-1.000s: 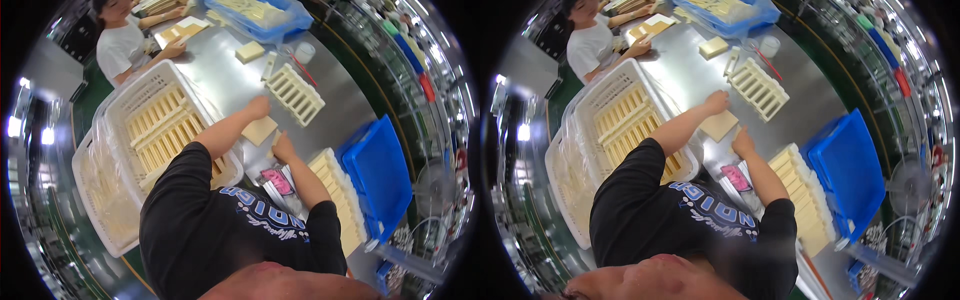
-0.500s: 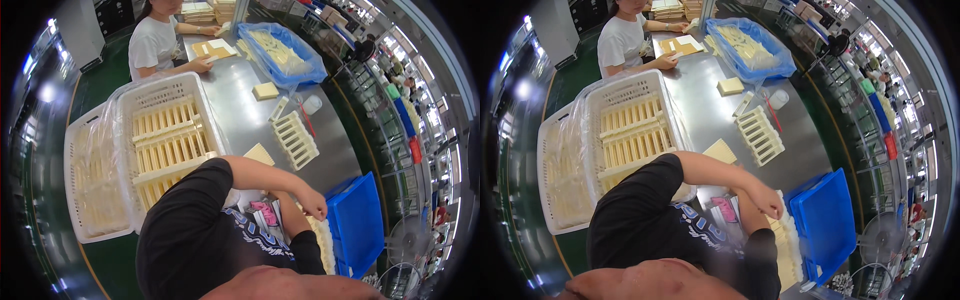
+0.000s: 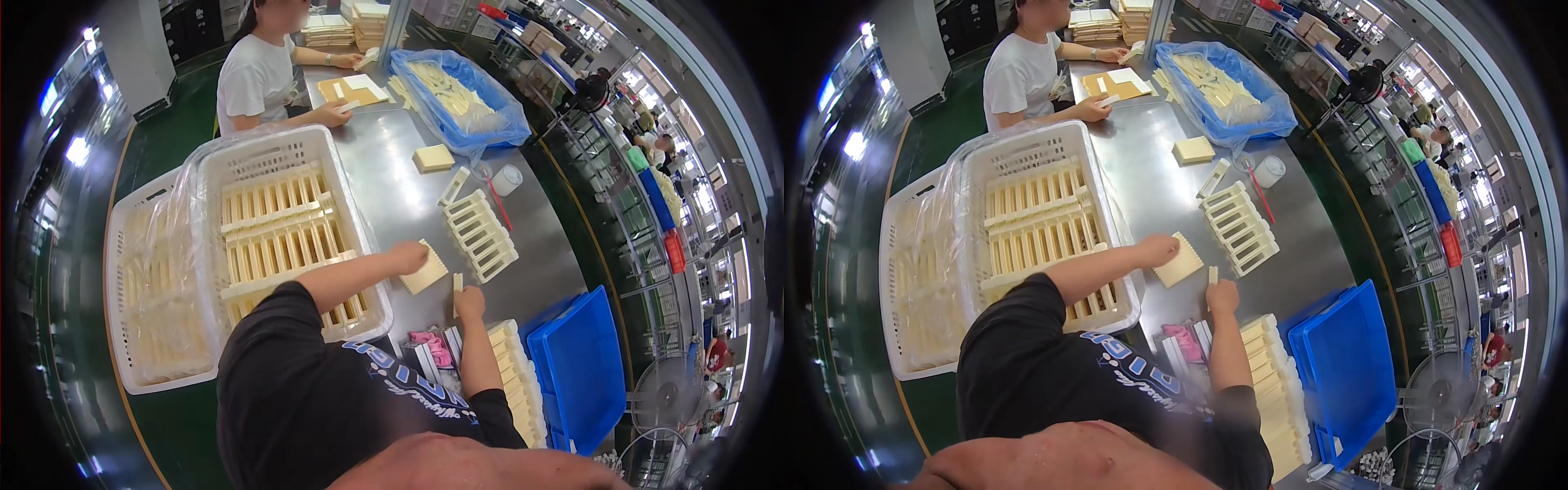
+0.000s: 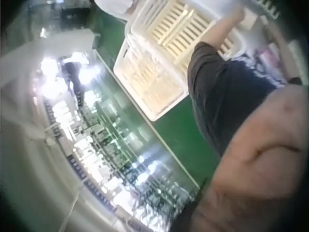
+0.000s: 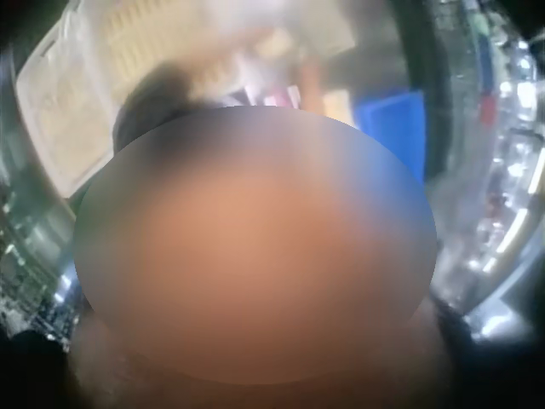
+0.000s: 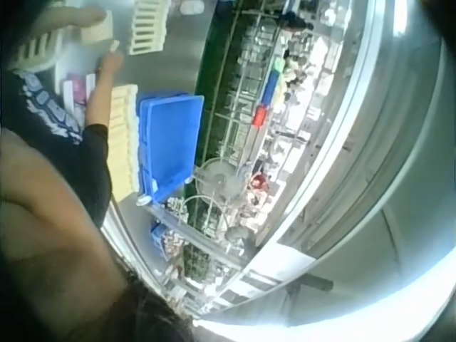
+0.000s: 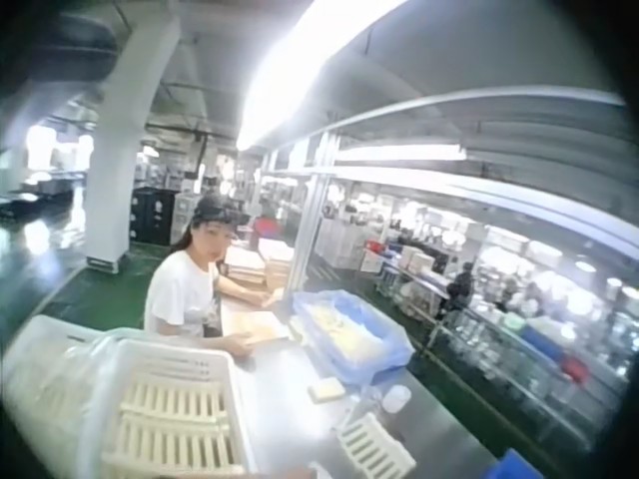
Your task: The person inserts strips into plastic frames, retrieves crates of frames, applies liquid to stacks of strips using a brush, and aligns the assembled frames along the workbench.
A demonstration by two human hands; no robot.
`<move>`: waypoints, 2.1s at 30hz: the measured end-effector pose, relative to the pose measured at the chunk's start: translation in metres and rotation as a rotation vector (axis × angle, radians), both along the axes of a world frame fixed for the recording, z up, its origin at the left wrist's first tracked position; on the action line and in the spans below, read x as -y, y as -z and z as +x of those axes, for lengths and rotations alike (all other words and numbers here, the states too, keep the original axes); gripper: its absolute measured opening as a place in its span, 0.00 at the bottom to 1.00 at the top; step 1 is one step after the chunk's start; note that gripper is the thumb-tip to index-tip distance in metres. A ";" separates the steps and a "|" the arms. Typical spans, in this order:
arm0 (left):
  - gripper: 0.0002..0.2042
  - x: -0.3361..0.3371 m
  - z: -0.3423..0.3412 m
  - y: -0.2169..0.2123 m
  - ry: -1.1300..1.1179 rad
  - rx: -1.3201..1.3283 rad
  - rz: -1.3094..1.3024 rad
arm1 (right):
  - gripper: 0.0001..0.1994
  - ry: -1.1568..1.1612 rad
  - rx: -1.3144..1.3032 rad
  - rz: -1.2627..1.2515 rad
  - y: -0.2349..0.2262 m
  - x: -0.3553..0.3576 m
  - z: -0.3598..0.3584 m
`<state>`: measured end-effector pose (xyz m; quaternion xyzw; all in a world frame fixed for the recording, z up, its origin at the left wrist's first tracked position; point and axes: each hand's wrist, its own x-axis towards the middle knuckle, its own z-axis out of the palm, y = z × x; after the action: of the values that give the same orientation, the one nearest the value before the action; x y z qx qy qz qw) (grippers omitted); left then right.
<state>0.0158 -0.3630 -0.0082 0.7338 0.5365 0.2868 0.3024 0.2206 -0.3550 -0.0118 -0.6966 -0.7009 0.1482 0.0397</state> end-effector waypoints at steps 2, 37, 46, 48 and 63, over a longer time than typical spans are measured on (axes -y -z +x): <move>0.10 0.002 -0.008 -0.011 -0.322 0.054 0.000 | 0.11 0.016 -0.007 -0.006 0.000 0.001 -0.001; 0.24 -0.166 -0.014 0.022 -0.113 -0.828 -0.022 | 0.11 -0.039 -0.198 -0.247 0.029 -0.002 0.009; 0.12 -0.171 -0.036 0.037 -0.137 -0.916 0.185 | 0.10 -0.091 -0.262 -0.235 0.023 -0.002 0.008; 0.12 -0.170 -0.044 0.028 -0.091 -1.007 0.106 | 0.10 -0.087 -0.282 -0.238 0.023 -0.002 0.010; 0.12 -0.153 -0.065 0.032 -0.505 -0.370 -0.067 | 0.08 0.059 -0.288 -0.109 0.020 -0.010 0.023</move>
<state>-0.0490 -0.2101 -0.0398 0.6067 0.7569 0.1966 0.1429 0.2441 -0.3453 -0.0317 -0.6894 -0.6583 0.2832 0.1062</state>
